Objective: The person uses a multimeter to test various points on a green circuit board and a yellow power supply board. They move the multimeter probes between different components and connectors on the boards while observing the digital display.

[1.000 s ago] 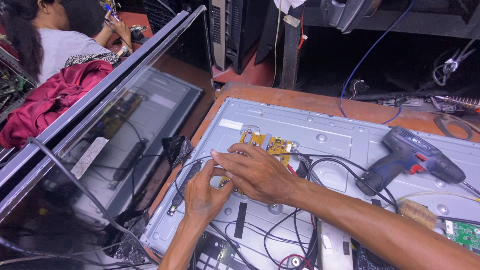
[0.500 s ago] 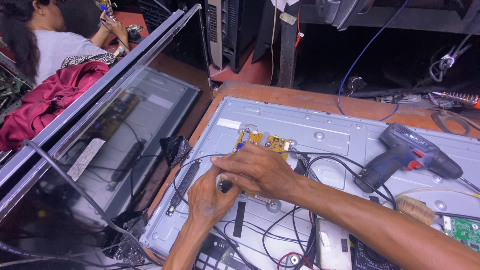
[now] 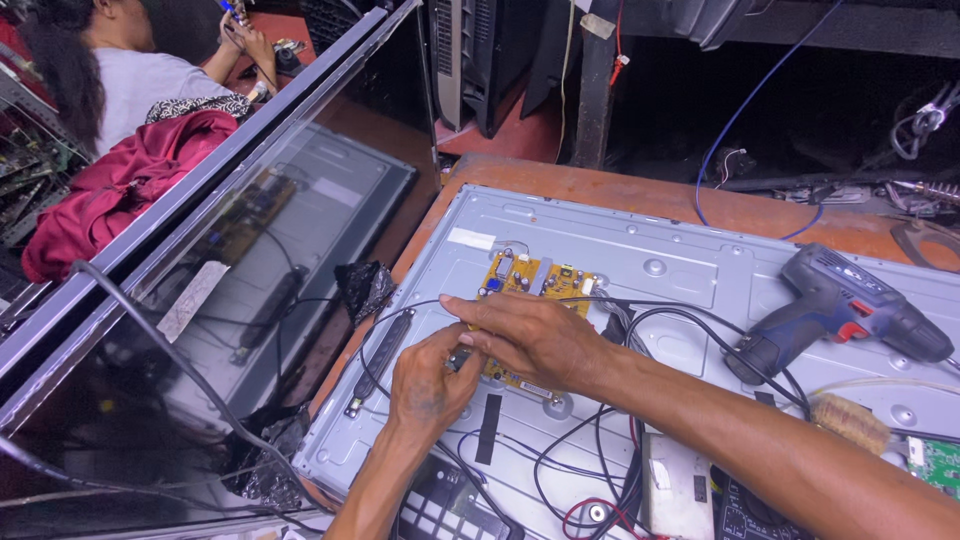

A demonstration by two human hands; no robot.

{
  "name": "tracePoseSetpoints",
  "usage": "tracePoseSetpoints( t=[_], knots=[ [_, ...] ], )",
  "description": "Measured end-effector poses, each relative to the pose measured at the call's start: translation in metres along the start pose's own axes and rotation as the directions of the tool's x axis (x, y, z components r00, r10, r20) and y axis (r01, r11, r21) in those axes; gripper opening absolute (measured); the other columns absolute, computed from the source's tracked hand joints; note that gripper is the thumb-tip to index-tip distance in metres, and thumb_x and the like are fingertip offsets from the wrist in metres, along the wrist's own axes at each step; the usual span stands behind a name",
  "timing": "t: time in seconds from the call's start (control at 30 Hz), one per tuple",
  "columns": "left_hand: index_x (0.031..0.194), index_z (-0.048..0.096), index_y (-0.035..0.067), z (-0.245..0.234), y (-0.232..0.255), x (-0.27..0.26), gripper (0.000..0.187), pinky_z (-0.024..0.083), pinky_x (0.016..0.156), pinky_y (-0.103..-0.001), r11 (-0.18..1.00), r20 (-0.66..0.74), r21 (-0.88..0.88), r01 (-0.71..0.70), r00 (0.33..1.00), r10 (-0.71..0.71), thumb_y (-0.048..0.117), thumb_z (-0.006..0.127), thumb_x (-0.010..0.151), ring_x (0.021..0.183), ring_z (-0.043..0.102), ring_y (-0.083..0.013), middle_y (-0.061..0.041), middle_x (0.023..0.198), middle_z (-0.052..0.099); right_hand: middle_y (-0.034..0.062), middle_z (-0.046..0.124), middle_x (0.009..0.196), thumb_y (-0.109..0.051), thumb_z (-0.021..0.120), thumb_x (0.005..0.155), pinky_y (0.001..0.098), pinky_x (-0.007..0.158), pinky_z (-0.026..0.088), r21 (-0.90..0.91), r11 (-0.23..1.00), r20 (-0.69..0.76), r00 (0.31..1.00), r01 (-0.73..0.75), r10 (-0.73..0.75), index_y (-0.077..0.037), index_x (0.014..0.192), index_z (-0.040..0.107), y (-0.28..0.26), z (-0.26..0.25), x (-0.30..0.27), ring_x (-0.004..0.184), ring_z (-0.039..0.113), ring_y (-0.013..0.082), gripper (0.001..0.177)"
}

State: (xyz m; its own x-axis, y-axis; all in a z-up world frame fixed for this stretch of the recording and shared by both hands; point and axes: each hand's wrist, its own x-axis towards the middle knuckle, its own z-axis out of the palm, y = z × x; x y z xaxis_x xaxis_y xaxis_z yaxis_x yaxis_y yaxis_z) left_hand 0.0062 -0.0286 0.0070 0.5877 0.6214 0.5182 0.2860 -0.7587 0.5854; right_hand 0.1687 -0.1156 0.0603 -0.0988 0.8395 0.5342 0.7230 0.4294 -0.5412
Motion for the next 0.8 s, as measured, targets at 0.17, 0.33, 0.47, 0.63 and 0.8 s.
tracePoseSetpoints(
  t=[0.17, 0.33, 0.47, 0.63, 0.8],
  knots=[
    [0.067, 0.066, 0.014, 0.015, -0.013, -0.011, 0.022, 0.057, 0.051, -0.041, 0.999, 0.016, 0.025, -0.027, 1.000, 0.027, 0.014, 0.068, 0.089, 0.061, 0.073, -0.0338, -0.010, 0.057, 0.070, 0.0172, 0.079, 0.104, -0.016, 0.061, 0.101, 0.0380, 0.071, 0.066, 0.029, 0.999, 0.011, 0.999, 0.031, -0.031, -0.011, 0.139, 0.062, 0.000, 0.000, -0.008, 0.086, 0.078, 0.0277, 0.039],
    [0.068, 0.066, 0.012, 0.020, -0.011, -0.011, 0.026, 0.057, 0.050, -0.037, 0.997, 0.013, 0.049, -0.061, 0.998, 0.060, 0.012, 0.064, 0.094, 0.059, 0.074, -0.0307, -0.010, 0.058, 0.071, 0.0151, 0.080, 0.098, -0.019, 0.064, 0.099, 0.0335, 0.065, 0.065, -0.051, 0.999, -0.001, 1.000, 0.000, 0.000, -0.016, 0.138, 0.065, 0.009, 0.003, -0.015, 0.077, 0.078, 0.0241, 0.039],
    [0.072, 0.066, 0.012, 0.021, -0.007, -0.012, 0.024, 0.057, 0.050, -0.037, 0.998, 0.020, 0.022, -0.061, 0.998, 0.060, 0.013, 0.062, 0.095, 0.059, 0.074, -0.0298, -0.010, 0.059, 0.071, 0.0179, 0.080, 0.098, -0.019, 0.065, 0.099, 0.0345, 0.064, 0.065, -0.040, 0.999, -0.018, 1.000, -0.025, 0.024, -0.013, 0.135, 0.067, -0.004, -0.005, -0.013, 0.077, 0.079, 0.0265, 0.037],
    [0.075, 0.068, 0.010, 0.023, -0.012, -0.021, 0.023, 0.057, 0.048, -0.037, 0.999, -0.011, -0.034, -0.021, 1.000, 0.020, 0.019, 0.063, 0.096, 0.059, 0.074, -0.0320, -0.012, 0.059, 0.071, 0.0180, 0.079, 0.104, -0.018, 0.065, 0.098, 0.0374, 0.064, 0.066, -0.024, 1.000, 0.017, 1.000, 0.007, -0.007, -0.013, 0.139, 0.062, -0.020, -0.006, -0.015, 0.084, 0.080, 0.0282, 0.042],
    [0.076, 0.066, 0.010, 0.024, -0.012, -0.022, 0.021, 0.059, 0.049, -0.040, 0.993, -0.057, -0.032, -0.117, 0.992, 0.115, 0.012, 0.063, 0.097, 0.060, 0.074, -0.0334, -0.012, 0.061, 0.071, 0.0178, 0.081, 0.100, -0.010, 0.066, 0.094, 0.0386, 0.062, 0.068, -0.003, 0.997, -0.016, 0.997, 0.079, -0.079, -0.008, 0.134, 0.066, -0.013, 0.002, -0.010, 0.080, 0.080, 0.0304, 0.040]
  ],
)
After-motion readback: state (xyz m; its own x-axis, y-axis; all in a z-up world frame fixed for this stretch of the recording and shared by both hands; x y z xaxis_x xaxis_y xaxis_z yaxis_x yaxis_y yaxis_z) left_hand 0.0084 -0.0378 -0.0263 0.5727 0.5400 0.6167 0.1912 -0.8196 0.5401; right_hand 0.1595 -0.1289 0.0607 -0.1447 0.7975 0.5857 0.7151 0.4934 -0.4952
